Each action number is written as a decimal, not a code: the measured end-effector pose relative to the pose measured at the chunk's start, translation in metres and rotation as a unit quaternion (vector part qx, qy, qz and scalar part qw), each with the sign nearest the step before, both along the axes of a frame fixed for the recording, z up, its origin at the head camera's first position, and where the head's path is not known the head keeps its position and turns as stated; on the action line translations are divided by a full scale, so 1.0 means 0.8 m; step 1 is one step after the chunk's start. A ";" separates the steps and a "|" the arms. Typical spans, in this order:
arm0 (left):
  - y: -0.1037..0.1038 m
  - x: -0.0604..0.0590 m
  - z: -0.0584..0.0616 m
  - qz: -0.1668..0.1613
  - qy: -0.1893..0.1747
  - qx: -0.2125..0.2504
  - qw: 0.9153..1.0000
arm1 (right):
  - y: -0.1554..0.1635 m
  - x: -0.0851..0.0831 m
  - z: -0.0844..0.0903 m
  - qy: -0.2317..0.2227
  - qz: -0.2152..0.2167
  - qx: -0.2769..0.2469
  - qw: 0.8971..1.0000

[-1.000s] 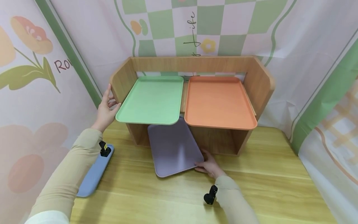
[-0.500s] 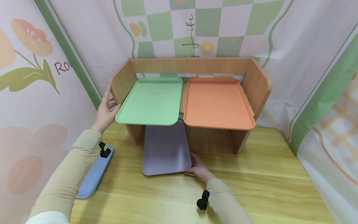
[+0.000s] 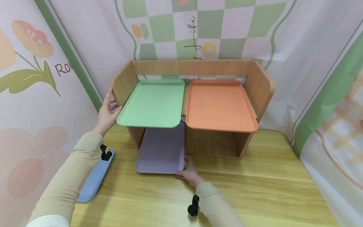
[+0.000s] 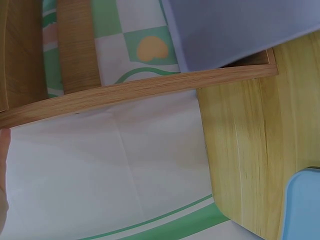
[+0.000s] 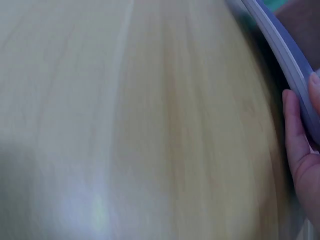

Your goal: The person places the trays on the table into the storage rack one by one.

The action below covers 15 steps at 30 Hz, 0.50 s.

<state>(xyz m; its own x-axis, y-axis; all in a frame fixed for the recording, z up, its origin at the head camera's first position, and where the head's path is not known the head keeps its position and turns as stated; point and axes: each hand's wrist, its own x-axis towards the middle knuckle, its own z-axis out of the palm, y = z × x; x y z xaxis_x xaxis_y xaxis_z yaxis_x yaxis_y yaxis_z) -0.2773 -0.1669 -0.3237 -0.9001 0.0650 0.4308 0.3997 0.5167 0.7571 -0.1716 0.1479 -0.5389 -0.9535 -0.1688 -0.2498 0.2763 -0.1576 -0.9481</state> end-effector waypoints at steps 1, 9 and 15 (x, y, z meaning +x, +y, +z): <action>0.000 0.000 0.000 0.000 -0.001 0.001 1.000 | -0.004 0.000 0.000 0.004 -0.003 -0.002 1.000; -0.001 -0.001 -0.002 0.002 -0.006 0.002 1.000 | -0.027 -0.002 0.002 -0.004 -0.018 -0.016 1.000; -0.002 -0.001 -0.002 0.004 -0.006 0.003 1.000 | -0.033 -0.008 0.003 -0.013 -0.028 -0.014 0.999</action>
<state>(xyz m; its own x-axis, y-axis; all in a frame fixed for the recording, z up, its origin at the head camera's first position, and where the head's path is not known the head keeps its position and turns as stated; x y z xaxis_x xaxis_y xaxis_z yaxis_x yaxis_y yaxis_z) -0.2784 -0.1682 -0.3256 -0.9054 0.0553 0.4209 0.3871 0.5145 0.7651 -0.1777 0.1218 -0.5365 -0.9551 -0.1217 -0.2702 0.2903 -0.2001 -0.9358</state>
